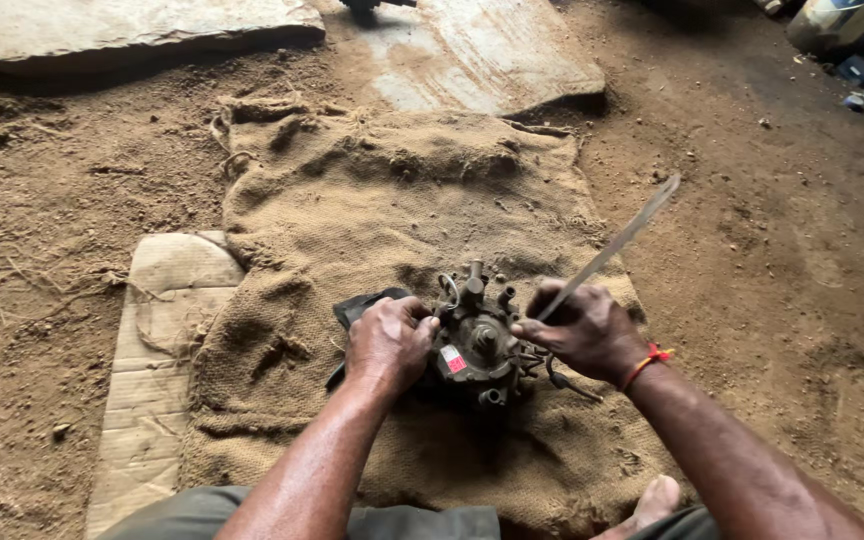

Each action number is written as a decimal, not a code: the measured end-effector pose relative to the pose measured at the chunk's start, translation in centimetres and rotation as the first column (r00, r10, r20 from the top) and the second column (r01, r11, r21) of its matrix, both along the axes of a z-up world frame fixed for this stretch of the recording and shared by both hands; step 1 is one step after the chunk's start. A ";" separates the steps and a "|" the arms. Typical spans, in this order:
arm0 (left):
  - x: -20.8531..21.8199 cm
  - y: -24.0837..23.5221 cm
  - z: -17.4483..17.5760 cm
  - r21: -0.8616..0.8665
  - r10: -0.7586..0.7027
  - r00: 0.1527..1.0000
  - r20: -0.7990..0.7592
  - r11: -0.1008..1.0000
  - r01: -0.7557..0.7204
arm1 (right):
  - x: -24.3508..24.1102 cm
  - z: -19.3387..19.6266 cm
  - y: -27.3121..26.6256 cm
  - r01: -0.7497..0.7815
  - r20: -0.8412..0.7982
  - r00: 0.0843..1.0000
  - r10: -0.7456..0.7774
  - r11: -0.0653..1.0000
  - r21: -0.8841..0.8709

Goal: The person is sitting on the ground and using a metal file to scrape and clean a mechanical part, likely a distributor cap. They hold the part steady with one hand while filing with the other, occasionally adjusting their grip and the part's position.

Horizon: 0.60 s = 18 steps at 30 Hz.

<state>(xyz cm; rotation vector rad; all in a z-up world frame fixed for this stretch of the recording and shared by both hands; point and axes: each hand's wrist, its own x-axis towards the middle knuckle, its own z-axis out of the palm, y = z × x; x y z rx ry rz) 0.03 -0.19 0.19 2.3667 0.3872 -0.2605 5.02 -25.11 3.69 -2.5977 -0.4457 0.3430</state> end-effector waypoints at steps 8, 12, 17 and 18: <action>0.4 0.1 -1.3 0.018 0.007 0.998 0.057 1.000 -0.008 | 0.3 0.6 -0.7 0.012 -0.017 1.000 -0.011 0.995 0.100; 0.5 0.0 -1.3 -0.006 -0.006 1.000 -0.025 1.000 0.006 | 0.2 0.8 -0.7 -0.057 -0.019 0.998 0.057 0.998 0.029; 0.3 0.1 -1.0 0.041 -0.015 0.997 0.071 0.999 0.012 | 0.5 0.7 0.2 0.005 -0.029 1.000 -0.005 1.000 -0.012; 0.3 0.1 -0.9 0.028 -0.005 0.999 0.043 1.000 0.004 | 0.5 0.5 0.3 0.017 -0.021 1.000 -0.017 1.000 -0.017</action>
